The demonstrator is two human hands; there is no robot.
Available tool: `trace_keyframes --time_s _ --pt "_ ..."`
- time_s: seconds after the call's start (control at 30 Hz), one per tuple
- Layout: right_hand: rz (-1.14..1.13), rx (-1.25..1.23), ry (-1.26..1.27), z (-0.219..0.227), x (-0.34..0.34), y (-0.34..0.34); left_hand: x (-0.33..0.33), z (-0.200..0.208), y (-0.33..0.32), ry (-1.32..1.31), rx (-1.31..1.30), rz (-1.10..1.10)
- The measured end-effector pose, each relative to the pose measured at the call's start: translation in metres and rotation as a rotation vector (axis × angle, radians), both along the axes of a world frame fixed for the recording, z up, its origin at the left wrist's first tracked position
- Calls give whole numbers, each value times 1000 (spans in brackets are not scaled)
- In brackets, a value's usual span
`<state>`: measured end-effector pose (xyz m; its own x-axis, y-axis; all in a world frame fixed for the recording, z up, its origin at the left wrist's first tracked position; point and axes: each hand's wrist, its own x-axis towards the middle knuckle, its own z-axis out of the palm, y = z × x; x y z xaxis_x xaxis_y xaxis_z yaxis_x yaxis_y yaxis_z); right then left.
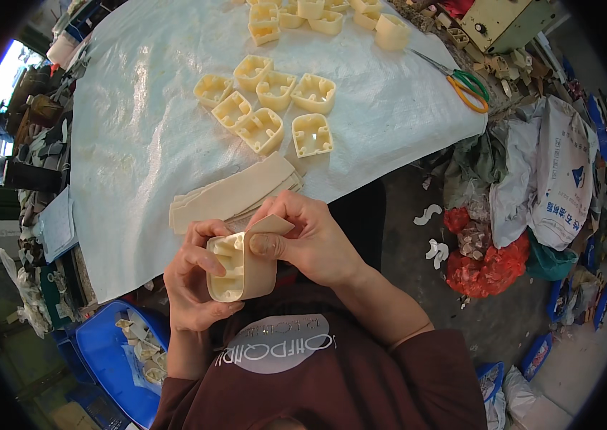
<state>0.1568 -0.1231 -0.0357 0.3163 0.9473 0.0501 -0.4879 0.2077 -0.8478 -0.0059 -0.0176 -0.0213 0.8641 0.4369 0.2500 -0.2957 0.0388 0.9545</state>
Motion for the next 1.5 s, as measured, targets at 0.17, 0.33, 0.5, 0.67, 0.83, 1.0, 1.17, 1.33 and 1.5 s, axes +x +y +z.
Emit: trace_keyframes --time_s 0.17,0.33,0.5,0.67,0.83,1.0,1.17,1.33,1.5 --pt "-170 -31 -84 -6 -1 1 10 2 -15 125 189 215" --pt "-288 111 -86 -2 -10 5 20 2 -34 425 157 498" --pt "-171 117 10 -1 -11 1 24 0 -35 96 -140 434" --pt "-95 179 -47 4 -11 -3 24 -1 -22 131 148 292" --pt "-29 143 -18 -2 -7 -4 28 -4 -23 17 277 329" --pt "26 -45 207 -1 0 7 29 -8 -21 -47 258 266" --pt "273 -89 238 -12 12 4 28 -10 -18 -89 64 35" --pt "217 -113 100 -7 11 3 29 -19 -16 -187 -131 -31" --pt "311 73 -261 -11 23 6 23 -32 11 -101 -108 -211"
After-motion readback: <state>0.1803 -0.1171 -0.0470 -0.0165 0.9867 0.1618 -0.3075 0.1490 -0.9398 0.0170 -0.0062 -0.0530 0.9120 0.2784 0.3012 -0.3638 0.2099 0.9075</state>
